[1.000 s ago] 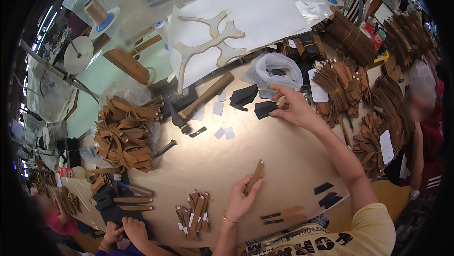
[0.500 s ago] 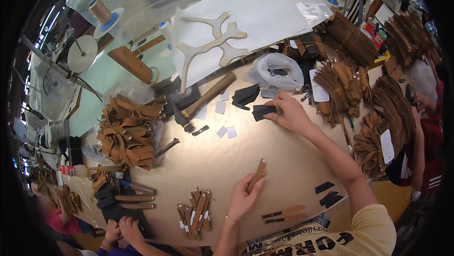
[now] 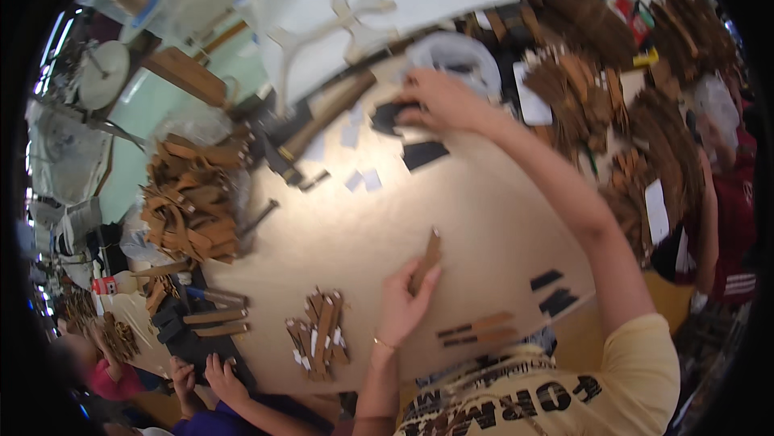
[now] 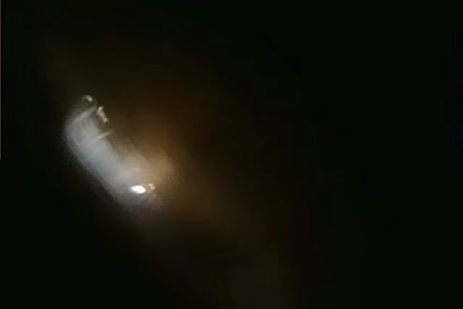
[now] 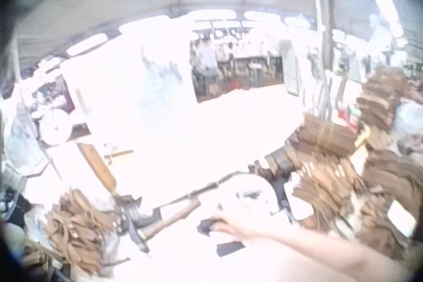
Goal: The person repeatedly picks small black and tan pieces from a table, aligns them, and presses them together to form small assemblies. They place each completed unit aside and continue the cycle with new pieces.
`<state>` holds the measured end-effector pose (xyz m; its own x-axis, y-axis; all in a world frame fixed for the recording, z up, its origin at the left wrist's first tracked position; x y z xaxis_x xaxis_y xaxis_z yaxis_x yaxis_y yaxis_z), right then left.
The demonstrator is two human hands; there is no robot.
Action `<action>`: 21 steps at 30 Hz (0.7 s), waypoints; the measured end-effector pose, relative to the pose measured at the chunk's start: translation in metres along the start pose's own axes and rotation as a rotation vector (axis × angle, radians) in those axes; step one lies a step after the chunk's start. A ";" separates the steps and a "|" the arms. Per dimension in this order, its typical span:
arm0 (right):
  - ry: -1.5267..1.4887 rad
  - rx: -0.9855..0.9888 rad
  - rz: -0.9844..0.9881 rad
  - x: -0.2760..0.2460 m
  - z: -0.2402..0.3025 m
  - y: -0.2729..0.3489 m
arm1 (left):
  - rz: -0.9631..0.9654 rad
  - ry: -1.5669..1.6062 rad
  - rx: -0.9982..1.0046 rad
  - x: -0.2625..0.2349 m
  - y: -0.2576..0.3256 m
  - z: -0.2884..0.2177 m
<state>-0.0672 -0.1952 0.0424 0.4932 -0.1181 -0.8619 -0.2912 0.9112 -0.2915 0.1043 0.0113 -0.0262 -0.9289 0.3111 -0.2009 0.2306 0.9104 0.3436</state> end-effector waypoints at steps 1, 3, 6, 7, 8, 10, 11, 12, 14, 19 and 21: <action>-0.003 -0.001 0.001 0.004 -0.004 -0.004 | 0.010 -0.021 -0.038 0.000 0.001 0.005; -0.042 -0.056 -0.014 0.007 -0.010 -0.012 | -0.045 0.023 0.042 -0.002 0.002 -0.002; -0.105 -0.097 -0.031 0.011 -0.014 -0.016 | 0.002 0.096 -0.105 0.000 0.005 0.010; -0.094 -0.038 0.011 0.016 -0.019 -0.016 | 0.007 0.053 -0.105 0.002 0.002 0.010; -0.103 -0.023 0.020 0.018 -0.019 -0.018 | 0.001 0.039 -0.072 0.003 0.000 0.006; -0.134 -0.006 -0.042 0.012 -0.019 -0.018 | -0.005 0.007 -0.053 0.002 -0.002 0.002; -0.158 -0.001 -0.111 0.008 -0.016 -0.015 | -0.002 -0.011 -0.073 0.001 -0.002 0.003; -0.176 0.011 -0.174 0.006 -0.014 -0.012 | -0.005 -0.034 -0.111 0.000 -0.001 0.007; -0.136 -0.035 -0.404 -0.012 -0.005 0.001 | -0.014 -0.005 -0.076 0.001 -0.001 0.006; -0.127 -0.122 -0.807 -0.064 0.011 0.036 | -0.025 -0.025 -0.075 -0.001 0.002 0.008; -0.115 -0.138 -0.812 -0.080 0.014 0.068 | -0.043 -0.011 -0.037 0.001 0.001 0.003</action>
<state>-0.1155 -0.1181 0.0972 0.6722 -0.6696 -0.3160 0.0967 0.5025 -0.8591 0.1047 0.0133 -0.0293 -0.9346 0.2750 -0.2258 0.1795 0.9123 0.3680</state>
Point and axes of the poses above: each hand's wrist, its own y-axis away from the middle knuckle, its own x-axis out of the palm, z = x × y, the point moved 10 cm from there along -y, towards the middle knuckle, and after that the axes turned 10 degrees about -z, right-handed, at the moved point
